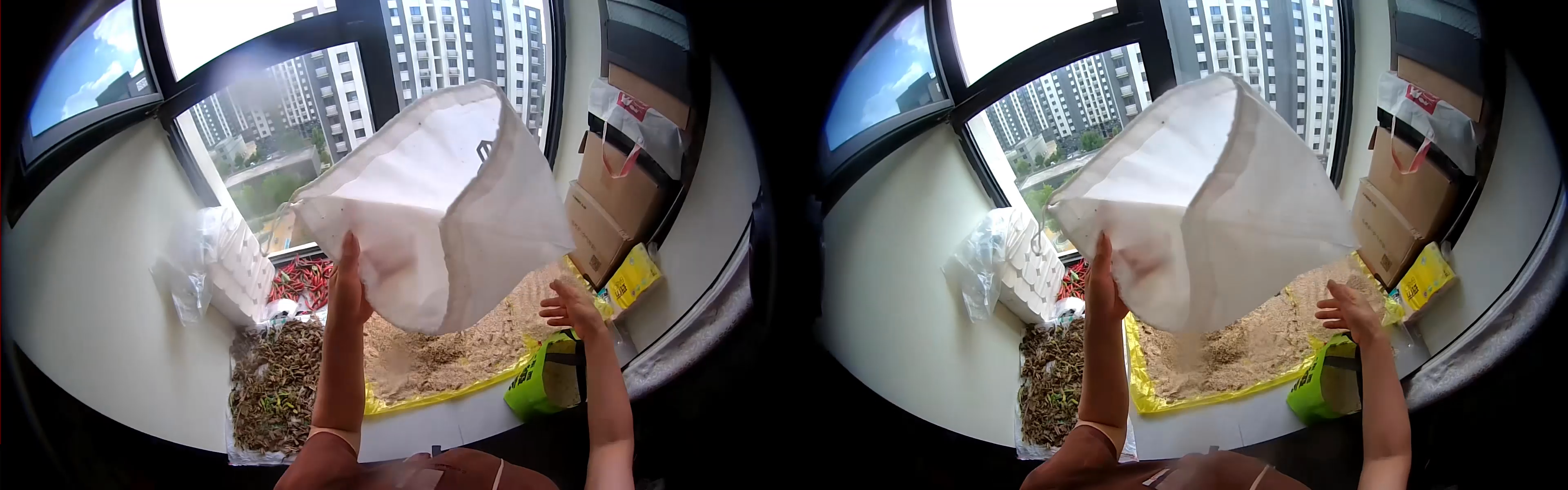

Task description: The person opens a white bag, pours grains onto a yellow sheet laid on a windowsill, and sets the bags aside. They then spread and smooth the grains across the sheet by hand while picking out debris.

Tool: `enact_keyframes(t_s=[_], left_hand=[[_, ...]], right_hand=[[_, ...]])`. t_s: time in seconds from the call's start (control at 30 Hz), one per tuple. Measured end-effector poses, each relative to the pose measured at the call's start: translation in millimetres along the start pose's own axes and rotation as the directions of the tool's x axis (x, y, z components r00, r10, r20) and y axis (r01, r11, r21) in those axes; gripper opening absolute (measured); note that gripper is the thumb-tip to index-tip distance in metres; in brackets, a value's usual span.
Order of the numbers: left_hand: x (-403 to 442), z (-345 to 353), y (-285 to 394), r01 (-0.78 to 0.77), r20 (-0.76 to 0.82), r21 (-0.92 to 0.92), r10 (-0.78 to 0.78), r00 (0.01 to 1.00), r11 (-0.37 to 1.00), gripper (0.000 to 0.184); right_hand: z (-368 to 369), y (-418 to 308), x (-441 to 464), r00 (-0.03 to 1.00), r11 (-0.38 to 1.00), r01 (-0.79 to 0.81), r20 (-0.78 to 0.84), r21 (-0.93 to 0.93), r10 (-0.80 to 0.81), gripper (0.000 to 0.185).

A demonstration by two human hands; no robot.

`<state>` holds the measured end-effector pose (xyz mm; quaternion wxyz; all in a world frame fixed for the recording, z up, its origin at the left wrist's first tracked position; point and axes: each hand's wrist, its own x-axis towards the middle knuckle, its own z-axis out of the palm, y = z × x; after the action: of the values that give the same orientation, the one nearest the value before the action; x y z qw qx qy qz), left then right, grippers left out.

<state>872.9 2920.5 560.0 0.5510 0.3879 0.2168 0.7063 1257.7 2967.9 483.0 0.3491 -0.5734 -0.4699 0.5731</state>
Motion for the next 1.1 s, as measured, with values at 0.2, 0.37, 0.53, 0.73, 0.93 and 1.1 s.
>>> enact_keyframes(t_s=[0.2, 0.37, 0.53, 0.73, 0.93, 1.1], left_hand=[[-13, 56, 12, -0.187, -0.121, 0.394, 0.253, 0.96, 0.9, 0.05], [-37, 68, 28, -0.186, -0.112, 0.61, 0.316, 0.942, 0.77, 0.046], [-86, 54, 53, -0.063, -0.216, 0.828, 0.42, 0.881, 0.557, 0.054], [-120, 29, 73, 0.178, -0.264, 0.953, 0.378, 0.888, 0.246, 0.055], [-154, -32, 75, -0.007, -0.11, 0.977, 0.533, 0.839, 0.212, 0.042], [-184, -88, 125, 0.061, 0.196, 0.821, 0.381, 0.904, -0.567, 0.037]], right_hand=[[45, -73, -43, 0.811, 0.843, 0.493, 0.237, 0.214, -0.534, 0.071], [92, -48, -19, 0.768, 0.791, 0.57, 0.198, 0.224, -0.61, 0.076], [117, 9, -31, 0.728, 0.733, 0.68, 0.116, 0.003, -0.676, 0.058], [140, 70, -39, 0.723, 0.725, 0.689, 0.056, 0.026, -0.689, 0.055], [167, 98, -55, 0.646, 0.648, 0.761, 0.077, 0.007, -0.76, 0.056], [207, 90, -50, 0.642, 0.644, 0.765, 0.069, 0.002, -0.763, 0.054]])
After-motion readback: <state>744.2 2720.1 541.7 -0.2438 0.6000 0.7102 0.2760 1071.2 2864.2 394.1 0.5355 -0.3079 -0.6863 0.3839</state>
